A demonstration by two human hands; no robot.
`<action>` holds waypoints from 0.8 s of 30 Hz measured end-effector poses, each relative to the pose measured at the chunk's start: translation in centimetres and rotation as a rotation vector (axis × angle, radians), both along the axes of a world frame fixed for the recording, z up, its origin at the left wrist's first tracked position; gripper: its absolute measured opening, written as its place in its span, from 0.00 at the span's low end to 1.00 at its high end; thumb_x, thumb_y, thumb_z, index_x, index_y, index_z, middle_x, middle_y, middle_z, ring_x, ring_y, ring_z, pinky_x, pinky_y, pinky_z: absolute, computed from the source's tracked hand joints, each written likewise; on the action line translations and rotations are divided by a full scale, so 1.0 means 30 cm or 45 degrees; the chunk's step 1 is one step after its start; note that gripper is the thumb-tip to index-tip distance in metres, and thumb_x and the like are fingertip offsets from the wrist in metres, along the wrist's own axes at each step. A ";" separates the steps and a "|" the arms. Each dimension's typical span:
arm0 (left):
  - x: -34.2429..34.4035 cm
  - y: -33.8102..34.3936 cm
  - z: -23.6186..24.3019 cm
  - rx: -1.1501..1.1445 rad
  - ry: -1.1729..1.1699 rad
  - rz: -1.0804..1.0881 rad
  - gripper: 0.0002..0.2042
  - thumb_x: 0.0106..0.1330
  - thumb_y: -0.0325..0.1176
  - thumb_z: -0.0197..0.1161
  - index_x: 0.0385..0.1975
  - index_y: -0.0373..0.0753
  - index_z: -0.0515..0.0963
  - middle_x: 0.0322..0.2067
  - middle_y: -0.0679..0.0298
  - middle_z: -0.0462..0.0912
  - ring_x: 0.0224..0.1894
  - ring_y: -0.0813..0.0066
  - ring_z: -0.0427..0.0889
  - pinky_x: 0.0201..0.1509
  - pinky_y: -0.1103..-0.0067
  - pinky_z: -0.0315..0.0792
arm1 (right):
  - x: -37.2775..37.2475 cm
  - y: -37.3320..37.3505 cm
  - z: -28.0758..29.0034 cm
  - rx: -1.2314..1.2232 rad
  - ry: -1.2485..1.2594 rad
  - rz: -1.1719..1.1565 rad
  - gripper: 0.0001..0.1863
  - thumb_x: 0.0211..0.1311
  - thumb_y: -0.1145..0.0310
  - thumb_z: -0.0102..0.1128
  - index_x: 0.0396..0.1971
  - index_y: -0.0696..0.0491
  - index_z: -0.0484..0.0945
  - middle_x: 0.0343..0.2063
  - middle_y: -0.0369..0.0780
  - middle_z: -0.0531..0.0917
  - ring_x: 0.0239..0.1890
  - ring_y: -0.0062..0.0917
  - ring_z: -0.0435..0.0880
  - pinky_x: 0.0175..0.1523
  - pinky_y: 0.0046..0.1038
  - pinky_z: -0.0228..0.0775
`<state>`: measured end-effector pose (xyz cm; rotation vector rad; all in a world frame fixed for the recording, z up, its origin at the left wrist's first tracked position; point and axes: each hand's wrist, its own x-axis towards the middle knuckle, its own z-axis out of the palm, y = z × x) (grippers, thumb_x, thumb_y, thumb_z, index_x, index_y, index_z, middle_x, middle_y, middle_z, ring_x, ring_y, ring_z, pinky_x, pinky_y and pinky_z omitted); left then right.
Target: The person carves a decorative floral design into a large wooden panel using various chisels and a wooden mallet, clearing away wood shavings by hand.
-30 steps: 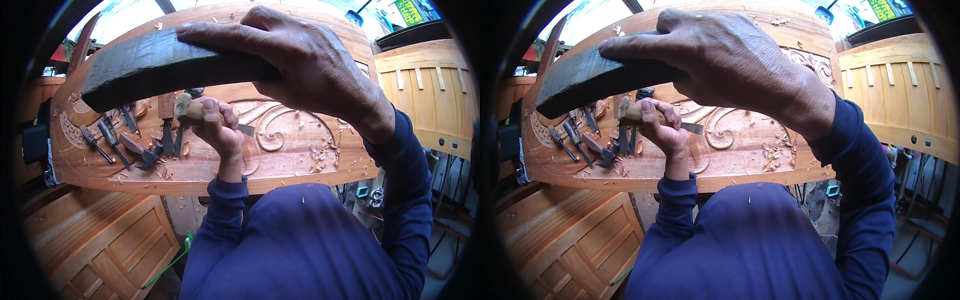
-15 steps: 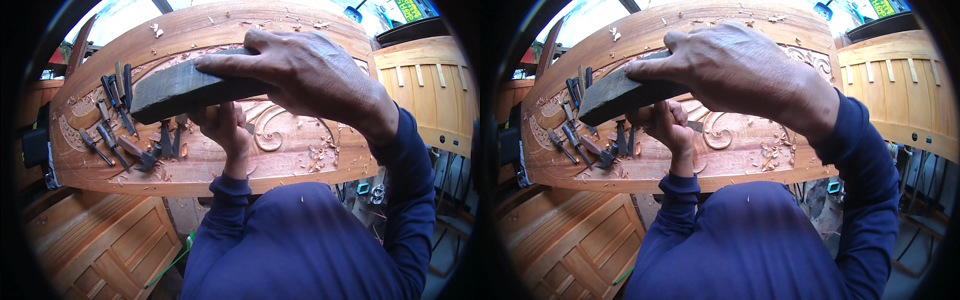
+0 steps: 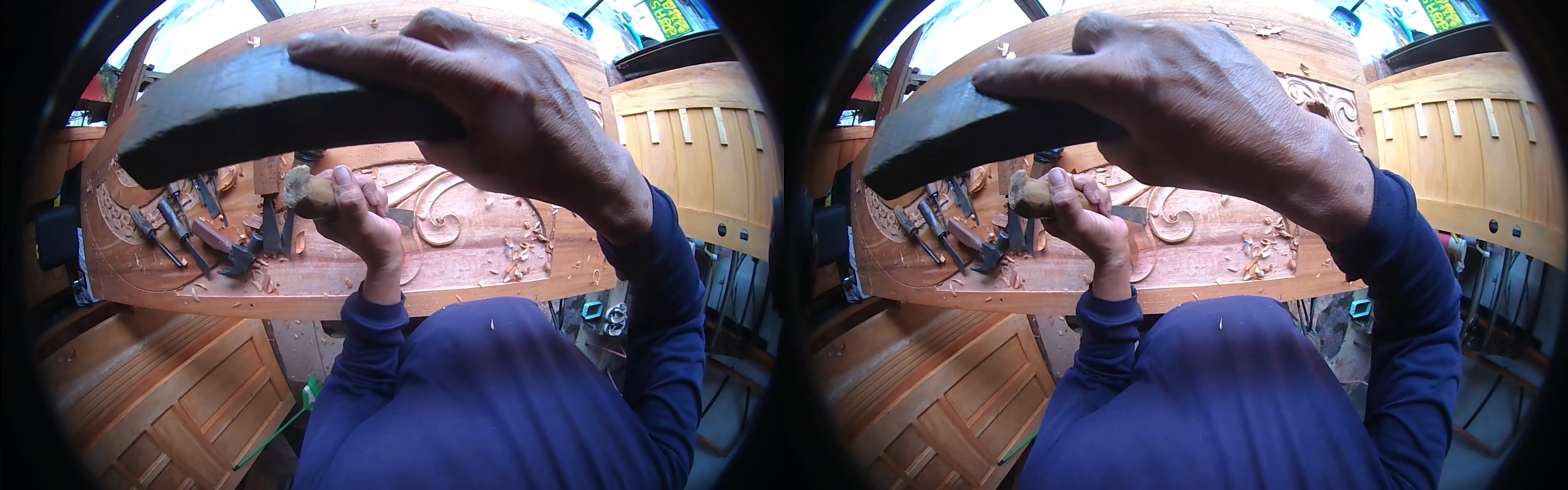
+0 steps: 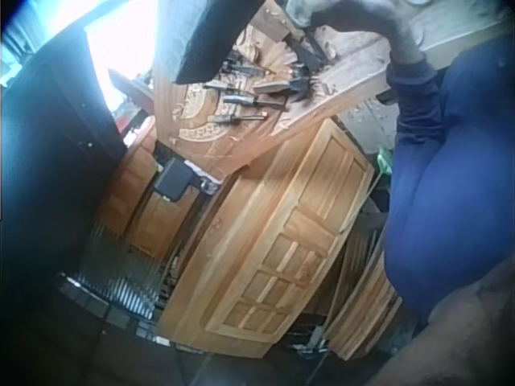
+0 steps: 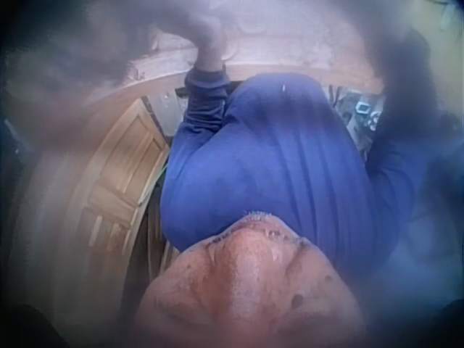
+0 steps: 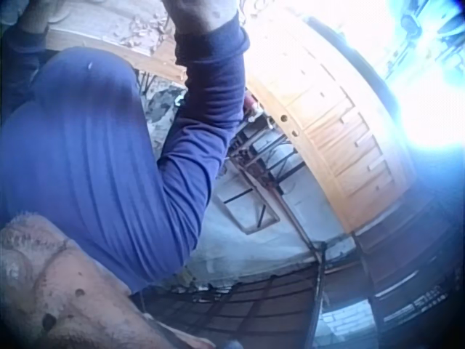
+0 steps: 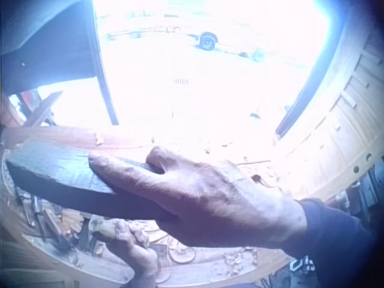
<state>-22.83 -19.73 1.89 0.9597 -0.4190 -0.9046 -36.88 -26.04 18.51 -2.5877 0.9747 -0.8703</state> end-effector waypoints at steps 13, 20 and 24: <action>0.045 0.098 -0.050 -0.316 0.337 -0.425 0.16 0.79 0.48 0.62 0.38 0.42 0.69 0.17 0.73 0.62 0.14 0.85 0.57 0.15 0.82 0.54 | -0.045 0.004 -0.015 -0.197 0.423 0.130 0.40 0.67 0.72 0.66 0.76 0.21 0.71 0.36 0.36 0.79 0.35 0.32 0.84 0.40 0.36 0.81; 0.238 0.335 0.070 -0.138 0.201 -0.502 0.15 0.76 0.45 0.63 0.40 0.42 0.67 0.15 0.68 0.62 0.11 0.83 0.54 0.12 0.83 0.53 | -0.260 0.239 -0.260 0.535 -0.186 -0.453 0.45 0.55 0.75 0.78 0.76 0.42 0.72 0.52 0.44 0.85 0.54 0.37 0.88 0.57 0.36 0.82; 0.389 0.412 0.095 0.501 -0.242 -0.477 0.14 0.72 0.33 0.71 0.49 0.34 0.77 0.19 0.66 0.74 0.17 0.82 0.70 0.20 0.84 0.65 | -0.413 0.467 -0.449 0.711 -0.373 -0.885 0.48 0.54 0.71 0.83 0.77 0.53 0.70 0.67 0.48 0.80 0.68 0.34 0.81 0.72 0.35 0.73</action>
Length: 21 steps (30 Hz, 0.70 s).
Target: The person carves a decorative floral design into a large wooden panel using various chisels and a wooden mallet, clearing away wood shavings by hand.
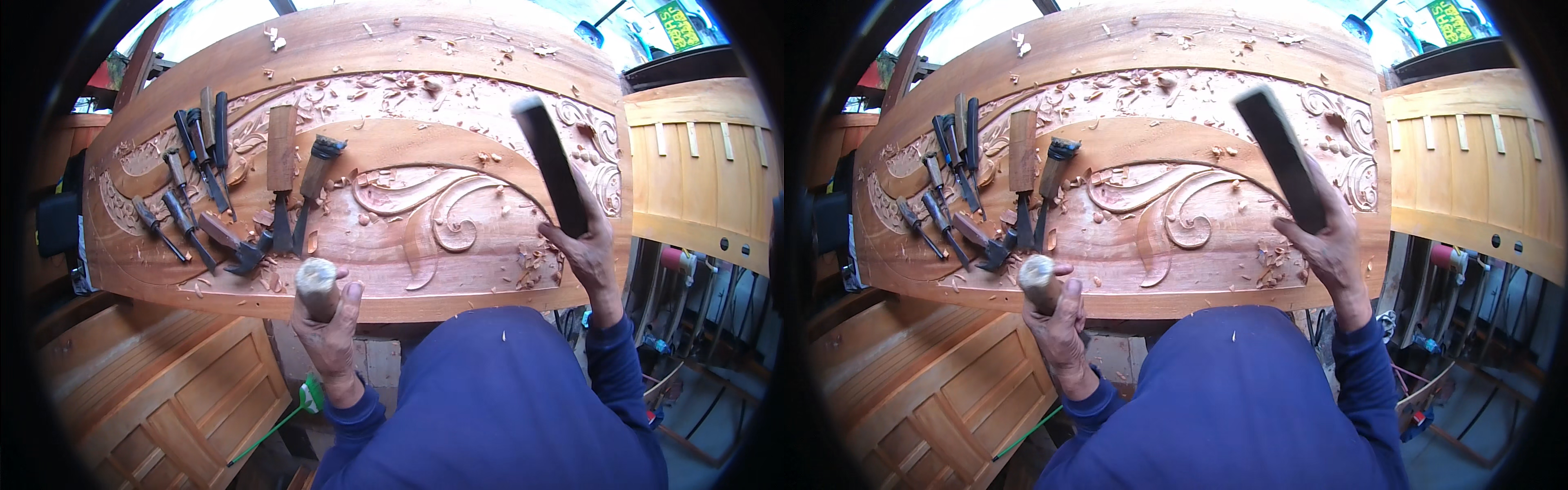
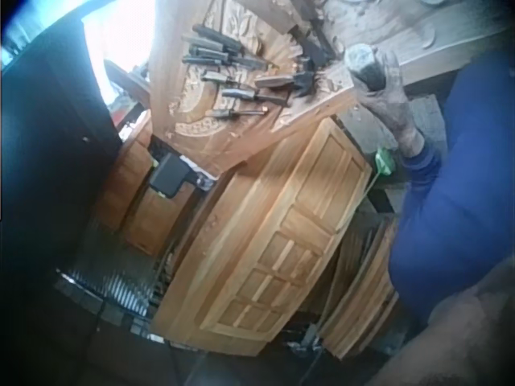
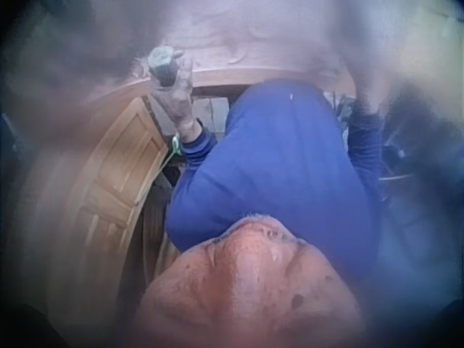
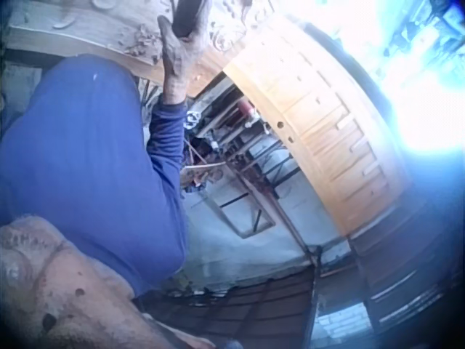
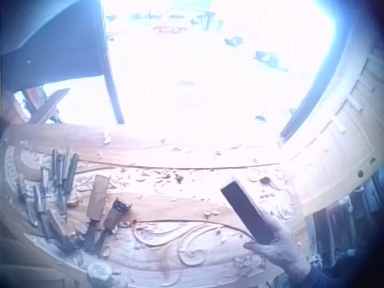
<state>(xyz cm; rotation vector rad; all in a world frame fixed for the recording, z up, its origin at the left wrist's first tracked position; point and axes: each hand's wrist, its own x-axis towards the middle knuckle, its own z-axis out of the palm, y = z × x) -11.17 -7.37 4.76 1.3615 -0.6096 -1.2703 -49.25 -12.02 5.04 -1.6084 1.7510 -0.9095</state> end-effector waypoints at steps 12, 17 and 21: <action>0.088 -0.042 -0.131 0.010 -1.100 -0.441 0.30 0.63 0.41 0.83 0.61 0.36 0.79 0.39 0.52 0.92 0.39 0.62 0.93 0.44 0.70 0.83 | -0.066 0.197 -0.048 0.111 0.728 -0.269 0.47 0.56 0.64 0.83 0.78 0.38 0.71 0.55 0.46 0.84 0.54 0.39 0.85 0.59 0.38 0.78; 0.128 -0.014 -0.091 -0.118 -1.000 -0.413 0.25 0.70 0.43 0.74 0.60 0.34 0.77 0.39 0.50 0.90 0.40 0.56 0.91 0.44 0.65 0.82 | -0.050 0.228 -0.073 0.023 0.859 -0.262 0.45 0.60 0.60 0.81 0.78 0.46 0.70 0.58 0.49 0.82 0.58 0.44 0.82 0.66 0.41 0.73; 0.223 0.021 -0.021 -0.056 -0.958 -0.629 0.23 0.75 0.45 0.65 0.59 0.32 0.77 0.41 0.48 0.89 0.41 0.53 0.90 0.47 0.66 0.82 | 0.003 0.280 -0.072 -0.279 1.044 -0.364 0.44 0.63 0.57 0.79 0.77 0.50 0.71 0.62 0.49 0.80 0.64 0.43 0.78 0.71 0.43 0.67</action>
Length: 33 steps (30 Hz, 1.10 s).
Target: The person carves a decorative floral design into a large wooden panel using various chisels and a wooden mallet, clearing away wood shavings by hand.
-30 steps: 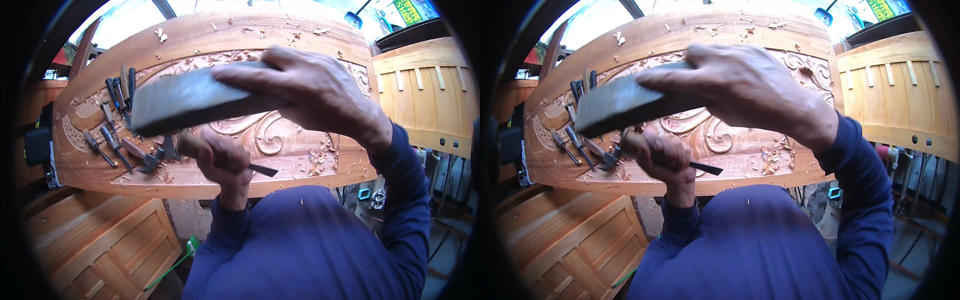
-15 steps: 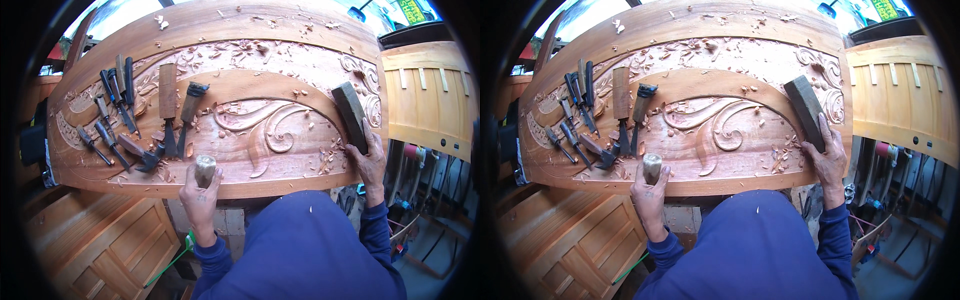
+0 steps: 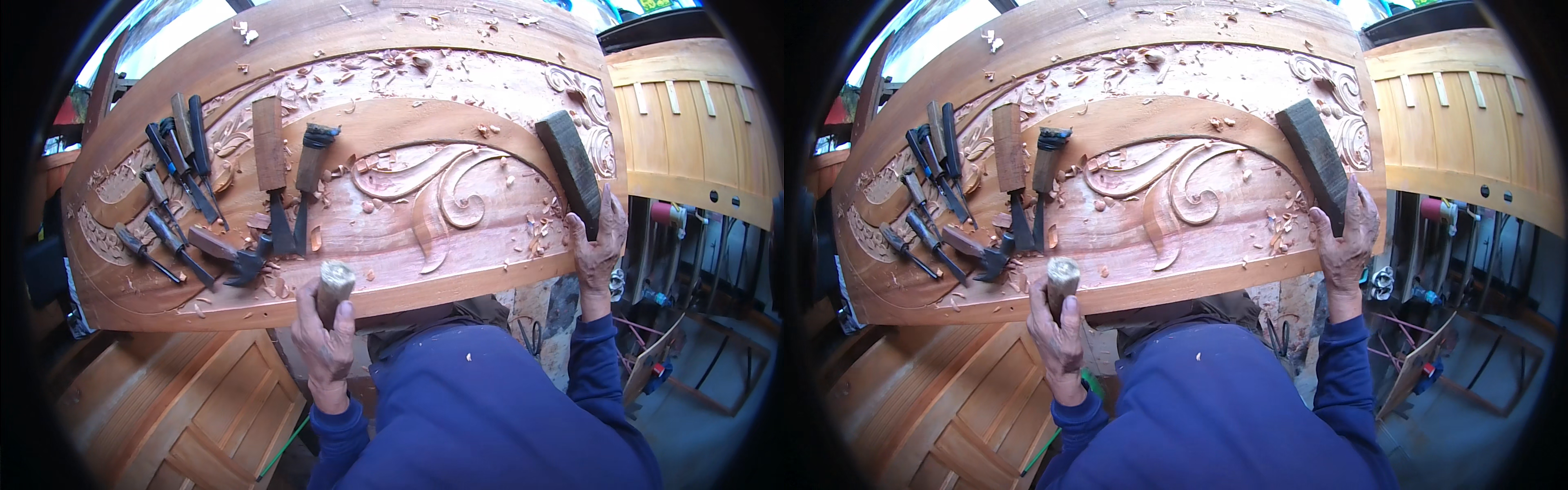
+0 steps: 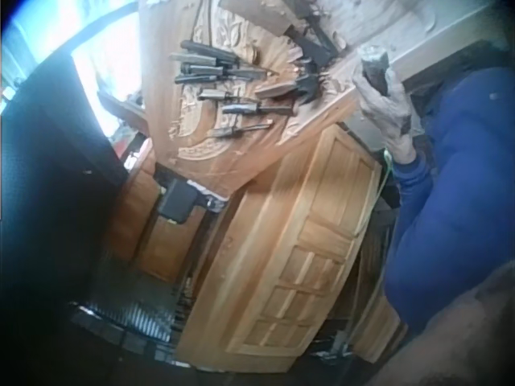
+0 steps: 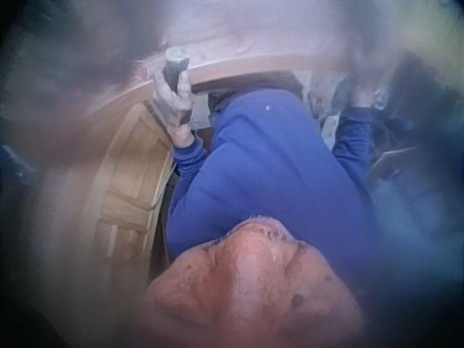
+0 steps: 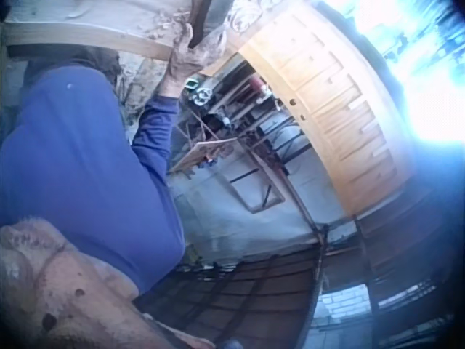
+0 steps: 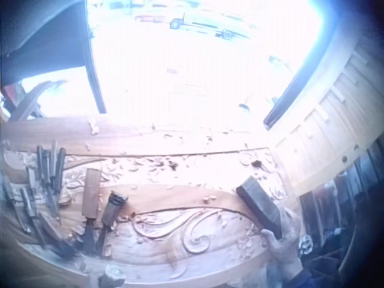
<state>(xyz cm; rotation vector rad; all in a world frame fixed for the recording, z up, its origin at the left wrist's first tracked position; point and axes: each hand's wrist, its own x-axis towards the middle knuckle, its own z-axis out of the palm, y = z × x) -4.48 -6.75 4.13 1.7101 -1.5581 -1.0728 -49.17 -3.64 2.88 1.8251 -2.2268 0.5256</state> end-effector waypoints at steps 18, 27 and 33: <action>0.782 -0.675 -0.009 -0.461 -0.830 0.695 0.30 0.71 0.51 0.70 0.64 0.33 0.79 0.45 0.40 0.90 0.48 0.39 0.89 0.53 0.56 0.82 | 0.396 0.209 -0.172 0.043 -0.236 -0.071 0.38 0.73 0.55 0.69 0.79 0.48 0.68 0.73 0.46 0.74 0.76 0.41 0.68 0.80 0.43 0.56; 1.079 -0.780 -0.169 -0.315 -1.127 0.573 0.25 0.69 0.47 0.72 0.57 0.34 0.80 0.49 0.42 0.87 0.52 0.41 0.87 0.56 0.53 0.78 | 0.392 0.213 -0.219 -0.039 -0.239 -0.014 0.37 0.77 0.50 0.63 0.79 0.48 0.68 0.74 0.44 0.73 0.77 0.39 0.68 0.81 0.45 0.51; 0.684 -0.883 -0.142 -0.846 -0.909 0.289 0.15 0.72 0.33 0.66 0.55 0.36 0.82 0.48 0.41 0.85 0.51 0.40 0.85 0.56 0.55 0.80 | 0.359 0.231 -0.236 -0.031 -0.134 -0.082 0.36 0.77 0.47 0.61 0.78 0.49 0.70 0.74 0.45 0.73 0.76 0.40 0.68 0.82 0.45 0.51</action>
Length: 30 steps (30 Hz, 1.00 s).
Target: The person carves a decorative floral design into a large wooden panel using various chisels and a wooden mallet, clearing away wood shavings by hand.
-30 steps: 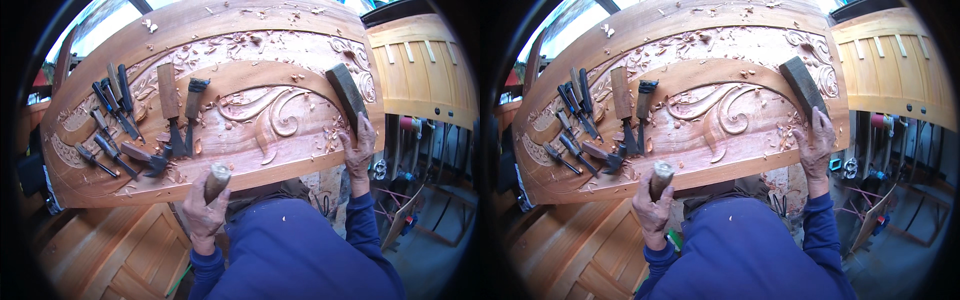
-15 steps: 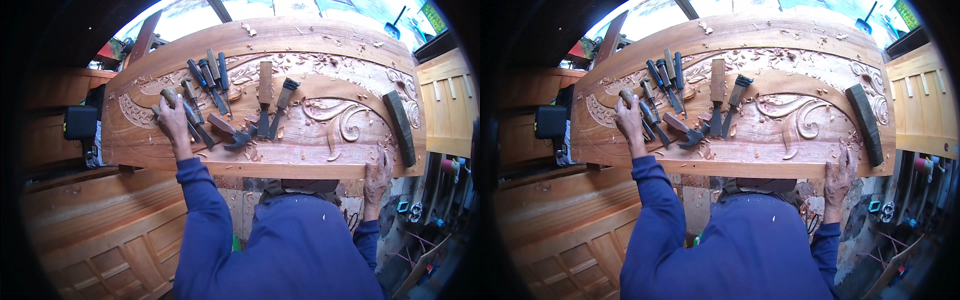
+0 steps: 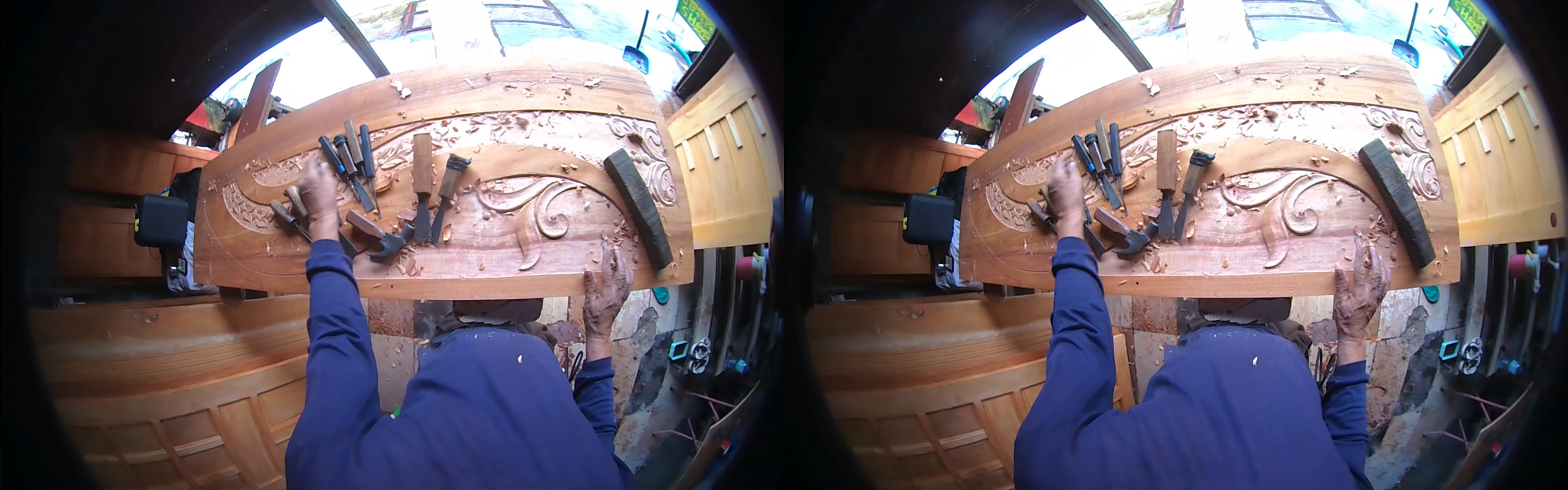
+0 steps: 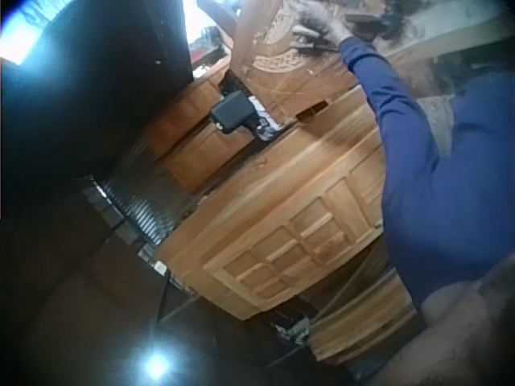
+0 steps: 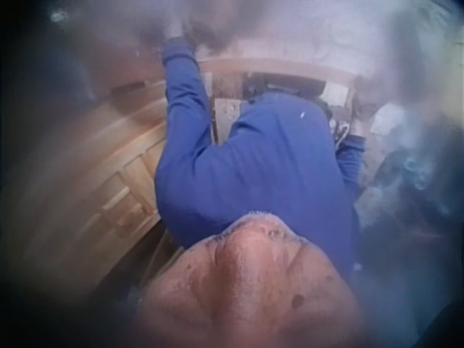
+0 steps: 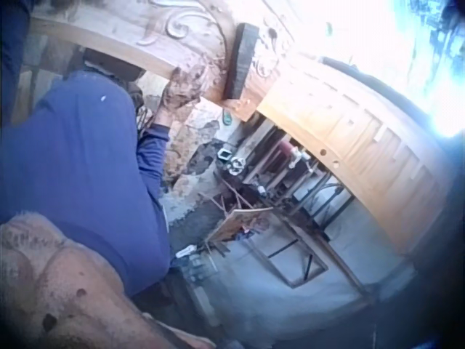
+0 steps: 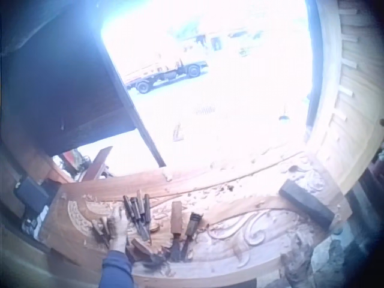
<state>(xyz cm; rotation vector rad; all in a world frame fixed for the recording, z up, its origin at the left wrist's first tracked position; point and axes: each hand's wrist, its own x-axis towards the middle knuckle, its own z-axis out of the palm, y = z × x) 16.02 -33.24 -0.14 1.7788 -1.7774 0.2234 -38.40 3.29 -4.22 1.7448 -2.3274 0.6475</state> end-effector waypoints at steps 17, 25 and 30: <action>0.070 -0.253 0.013 0.145 0.341 0.281 0.17 0.69 0.42 0.66 0.53 0.43 0.83 0.32 0.53 0.89 0.32 0.63 0.88 0.38 0.68 0.81 | -0.005 0.059 0.066 -0.068 -0.379 0.183 0.37 0.73 0.48 0.68 0.76 0.49 0.72 0.73 0.48 0.74 0.77 0.44 0.69 0.82 0.49 0.52; -0.342 0.095 0.235 0.002 1.465 -0.484 0.11 0.81 0.41 0.51 0.45 0.43 0.77 0.25 0.70 0.76 0.22 0.81 0.73 0.27 0.80 0.68 | 0.091 0.254 0.185 -0.259 -1.033 0.038 0.41 0.77 0.48 0.65 0.78 0.60 0.65 0.69 0.51 0.77 0.73 0.39 0.75 0.76 0.41 0.67; -0.690 0.554 0.272 0.305 0.600 -1.583 0.23 0.69 0.39 0.66 0.63 0.42 0.77 0.25 0.69 0.78 0.22 0.72 0.77 0.26 0.73 0.72 | 0.351 0.225 0.324 -0.259 -2.115 0.090 0.45 0.81 0.38 0.51 0.80 0.61 0.59 0.65 0.50 0.79 0.60 0.35 0.85 0.66 0.35 0.76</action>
